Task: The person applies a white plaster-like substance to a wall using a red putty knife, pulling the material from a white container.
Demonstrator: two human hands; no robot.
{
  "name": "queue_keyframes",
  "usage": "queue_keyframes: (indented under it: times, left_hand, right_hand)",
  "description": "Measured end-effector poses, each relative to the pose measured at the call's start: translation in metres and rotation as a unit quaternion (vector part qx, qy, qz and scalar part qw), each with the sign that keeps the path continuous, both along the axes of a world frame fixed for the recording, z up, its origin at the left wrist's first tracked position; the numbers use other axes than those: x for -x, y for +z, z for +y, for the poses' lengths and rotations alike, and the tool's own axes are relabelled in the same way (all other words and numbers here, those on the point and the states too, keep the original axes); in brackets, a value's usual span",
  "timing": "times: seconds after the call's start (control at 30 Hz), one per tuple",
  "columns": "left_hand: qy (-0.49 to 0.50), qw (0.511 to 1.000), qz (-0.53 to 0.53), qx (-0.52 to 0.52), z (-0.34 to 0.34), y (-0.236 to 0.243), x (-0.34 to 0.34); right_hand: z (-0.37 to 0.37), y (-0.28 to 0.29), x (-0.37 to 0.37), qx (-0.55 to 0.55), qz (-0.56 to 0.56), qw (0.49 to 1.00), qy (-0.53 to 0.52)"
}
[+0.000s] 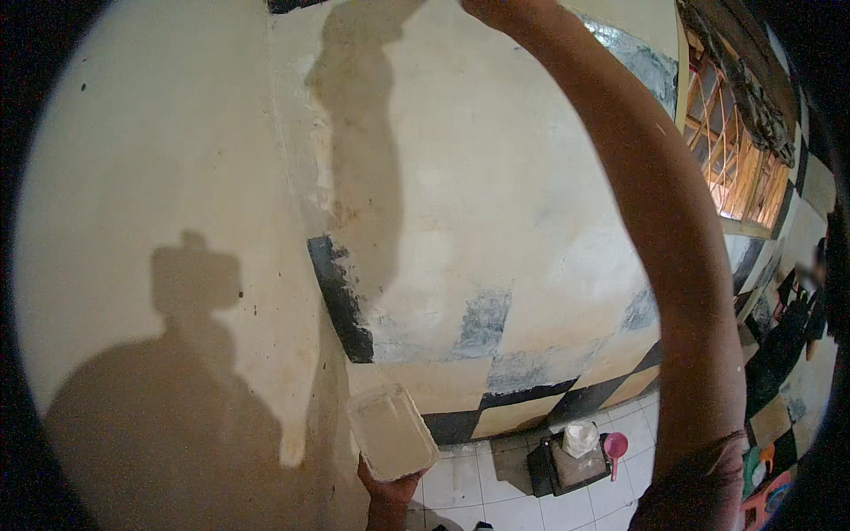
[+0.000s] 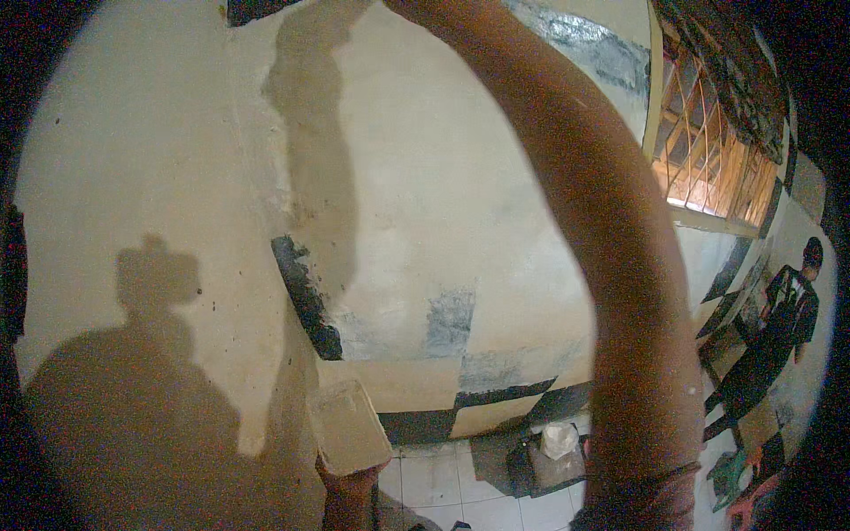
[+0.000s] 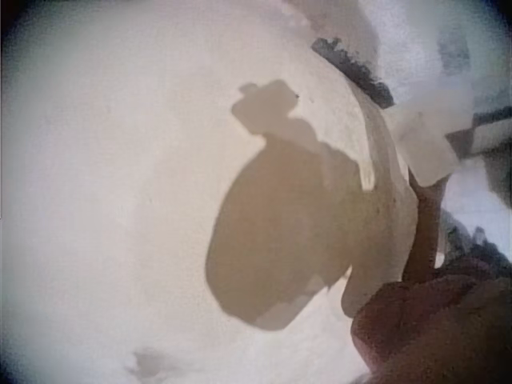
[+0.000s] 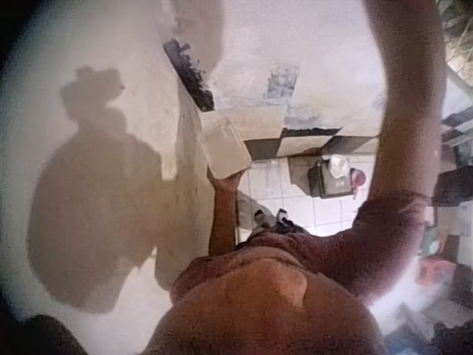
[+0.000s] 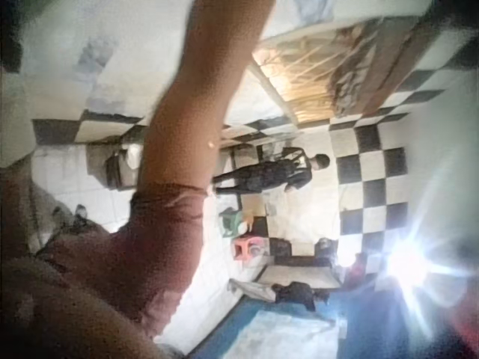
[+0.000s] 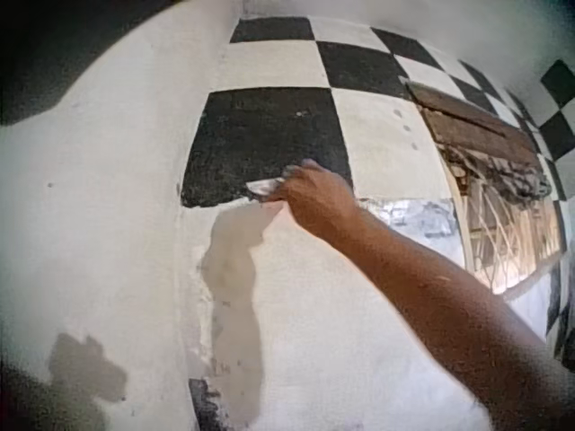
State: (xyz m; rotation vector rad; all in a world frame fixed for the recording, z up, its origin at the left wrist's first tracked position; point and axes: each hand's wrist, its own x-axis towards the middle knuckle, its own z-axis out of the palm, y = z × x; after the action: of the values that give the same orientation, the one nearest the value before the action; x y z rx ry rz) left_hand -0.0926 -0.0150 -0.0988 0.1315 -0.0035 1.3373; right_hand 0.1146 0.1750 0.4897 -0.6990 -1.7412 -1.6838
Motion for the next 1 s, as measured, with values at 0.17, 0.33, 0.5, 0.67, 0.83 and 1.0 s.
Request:
queue_keyframes:
  times: [0.17,0.33,0.5,0.67,0.83,1.0]
  left_hand:
    - [0.013,1.000,0.004,-0.022,-0.005,-0.006,-0.007]
    - [0.051,0.995,0.058,0.060,-0.013,-0.003,-0.001]
    - [0.012,0.999,0.029,0.016,-0.010,-0.021,-0.003]
    - [0.120,0.925,0.359,-0.047,-0.008,0.011,-0.016]
    - [-0.056,0.995,0.072,0.032,0.008,0.017,-0.030]
    - [-0.085,0.992,0.083,0.042,0.011,0.026,-0.041]
  right_hand:
    - [0.082,-0.077,0.012,-0.031,0.060,0.997,-0.029]
    - [0.077,-0.423,-0.006,0.079,0.104,0.991,0.038]
    - [-0.009,-0.551,-0.037,0.345,0.107,0.932,0.013]
    - [-0.084,-0.460,-0.029,0.493,0.351,0.795,0.042]
    - [-0.129,-0.416,-0.041,0.610,0.467,0.587,0.256]
    - [-0.165,-0.373,-0.034,0.649,0.470,0.533,0.272]
